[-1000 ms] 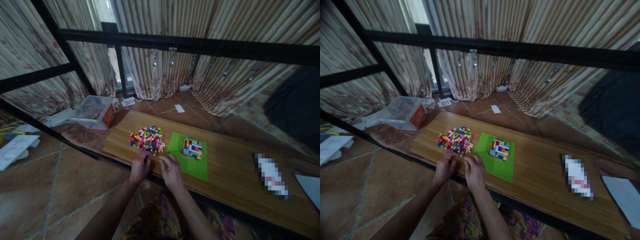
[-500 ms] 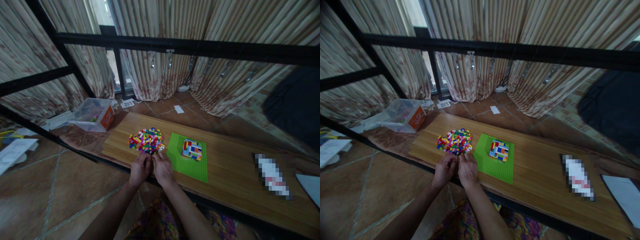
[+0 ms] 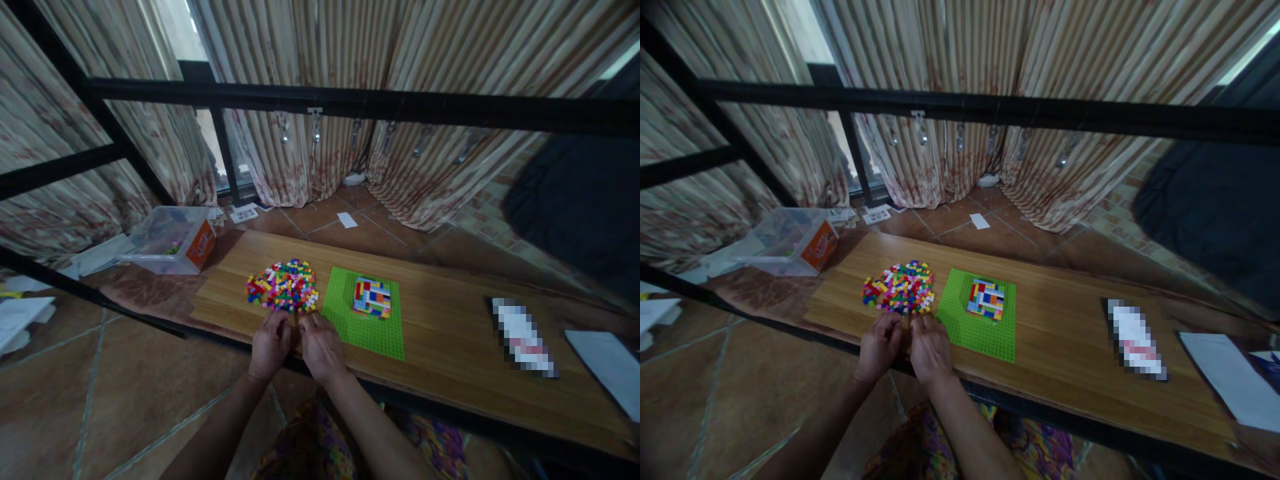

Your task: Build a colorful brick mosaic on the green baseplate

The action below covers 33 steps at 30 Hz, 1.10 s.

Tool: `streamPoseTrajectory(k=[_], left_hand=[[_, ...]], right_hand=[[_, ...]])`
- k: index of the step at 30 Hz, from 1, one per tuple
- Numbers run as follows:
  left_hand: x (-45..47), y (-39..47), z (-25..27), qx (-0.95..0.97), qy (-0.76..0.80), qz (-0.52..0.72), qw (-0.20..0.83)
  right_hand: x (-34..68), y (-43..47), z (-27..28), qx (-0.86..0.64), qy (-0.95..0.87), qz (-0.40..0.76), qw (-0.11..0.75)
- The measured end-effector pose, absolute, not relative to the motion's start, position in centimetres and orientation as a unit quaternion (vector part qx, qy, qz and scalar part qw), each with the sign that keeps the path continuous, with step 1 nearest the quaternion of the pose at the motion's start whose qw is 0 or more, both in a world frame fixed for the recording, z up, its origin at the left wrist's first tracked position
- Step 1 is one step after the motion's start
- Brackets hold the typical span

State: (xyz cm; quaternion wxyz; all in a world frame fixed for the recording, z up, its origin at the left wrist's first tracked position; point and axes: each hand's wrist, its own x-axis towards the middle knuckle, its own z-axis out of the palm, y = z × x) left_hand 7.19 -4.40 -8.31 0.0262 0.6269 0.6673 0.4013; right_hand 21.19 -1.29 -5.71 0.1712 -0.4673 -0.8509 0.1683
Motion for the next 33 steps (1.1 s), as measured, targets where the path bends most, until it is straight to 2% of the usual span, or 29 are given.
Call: streamPoseTrajectory(k=[9,18,33], left_hand=[[7.5,-4.3,-7.6,0.611,0.688,0.39,0.023],[7.2,-4.3,-8.2,0.608,0.689,0.392,0.032],[7.1,-4.2,-7.7,0.609,0.681,0.405,0.024]], right_hand=[[20.7,-1.2,-4.7,-0.477,-0.851,0.164,0.149],[22.3,-1.8,-5.4,-0.465,-0.835,0.216,0.2],[22.2,-2.4,-5.1,-0.48,-0.845,0.162,0.171]])
